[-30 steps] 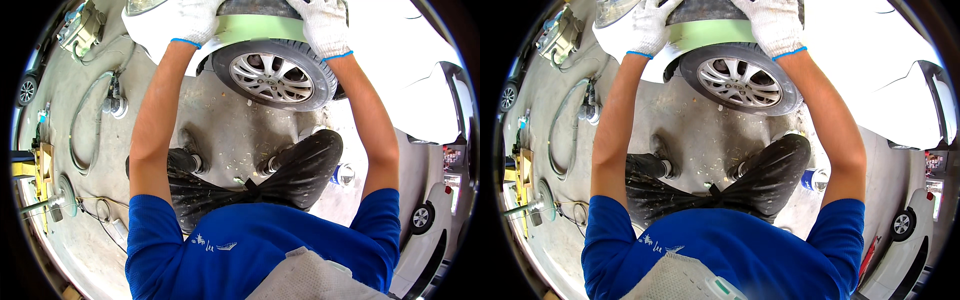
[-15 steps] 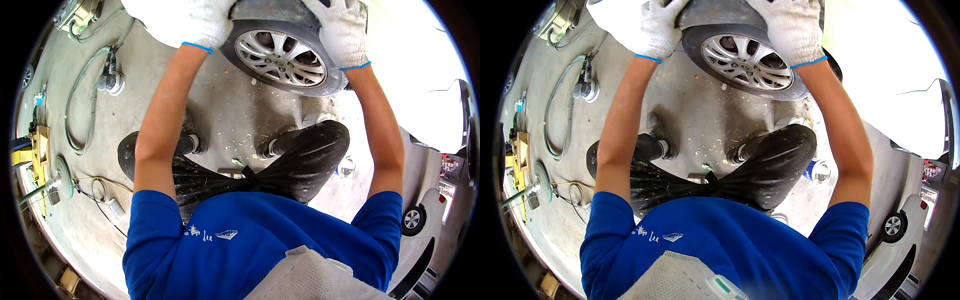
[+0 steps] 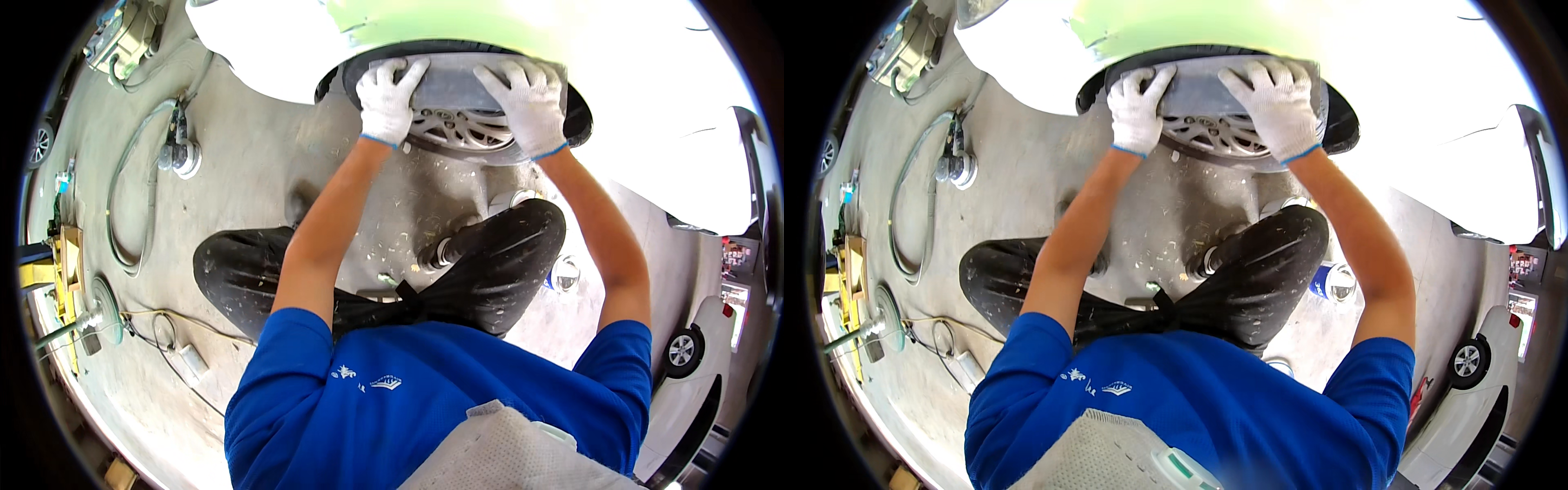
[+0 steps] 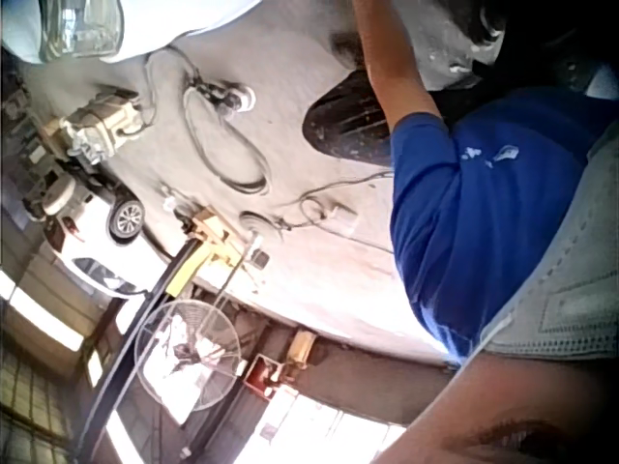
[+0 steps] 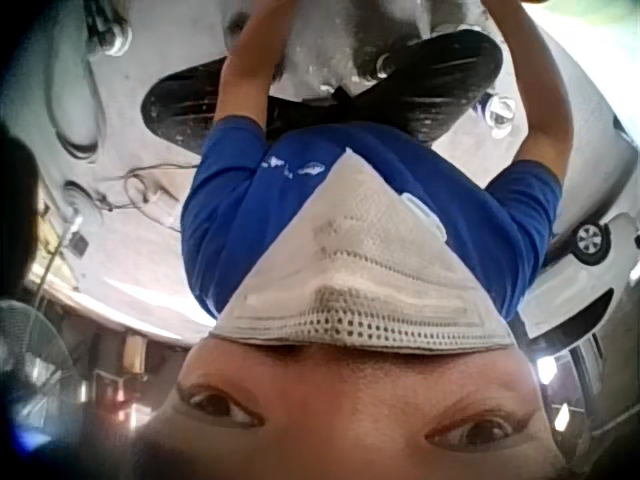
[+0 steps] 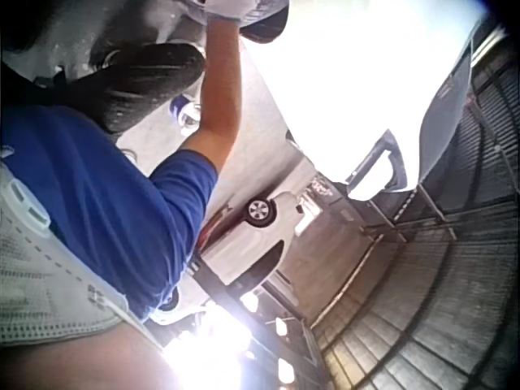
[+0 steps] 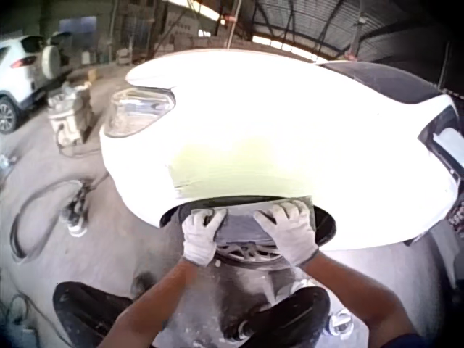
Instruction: The person kneels beside a white car and applies a green body filler paste to the front wheel arch using a spreader. They repeatedly scoop the paste from a container and smooth it onto the surface.
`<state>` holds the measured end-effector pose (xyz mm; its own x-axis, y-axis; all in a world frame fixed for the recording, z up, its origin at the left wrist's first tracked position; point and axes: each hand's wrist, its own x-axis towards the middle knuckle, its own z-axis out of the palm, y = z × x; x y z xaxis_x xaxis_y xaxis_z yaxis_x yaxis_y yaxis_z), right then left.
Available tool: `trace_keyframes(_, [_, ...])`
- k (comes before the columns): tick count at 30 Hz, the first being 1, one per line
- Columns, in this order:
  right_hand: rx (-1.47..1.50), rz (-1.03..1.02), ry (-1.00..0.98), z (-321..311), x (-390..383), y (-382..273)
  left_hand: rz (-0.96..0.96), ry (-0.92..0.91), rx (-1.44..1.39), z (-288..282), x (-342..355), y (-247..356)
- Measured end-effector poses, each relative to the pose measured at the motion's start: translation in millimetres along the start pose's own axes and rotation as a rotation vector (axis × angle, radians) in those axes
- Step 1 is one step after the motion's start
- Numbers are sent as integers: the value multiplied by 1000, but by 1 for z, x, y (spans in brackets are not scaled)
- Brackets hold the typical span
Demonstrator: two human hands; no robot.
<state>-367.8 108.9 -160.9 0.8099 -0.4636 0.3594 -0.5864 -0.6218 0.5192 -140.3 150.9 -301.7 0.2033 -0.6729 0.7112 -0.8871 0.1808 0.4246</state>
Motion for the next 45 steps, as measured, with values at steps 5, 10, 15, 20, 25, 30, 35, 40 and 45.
trace_keyframes(5, [44, -42, -115, -62, -19, -10, -17, -134, -104, -56, -18, 29])
trace_keyframes(10, [88, -88, -165, -92, -13, -28, -80, -178, -94, -95, -32, 32])
trace_keyframes(15, [24, -36, 101, -93, 18, -6, 126, 22, -6, -132, 44, 22])
trace_keyframes(20, [-48, 64, 170, -92, 69, 21, 255, 42, 151, -149, 129, 2])
trace_keyframes(25, [-84, 104, 200, -82, 99, 32, 288, 24, 253, -159, 164, 9])
trace_keyframes(30, [-61, 91, 216, -82, 111, 29, 273, 25, 240, -160, 170, 2])
trace_keyframes(35, [-58, 76, 200, -77, 109, 29, 263, 19, 227, -155, 163, 0])
trace_keyframes(40, [-47, 60, 226, -83, 108, 36, 265, 23, 216, -162, 167, -1])
trace_keyframes(45, [-28, 52, 245, -79, 111, 37, 258, 20, 176, -153, 167, -6])
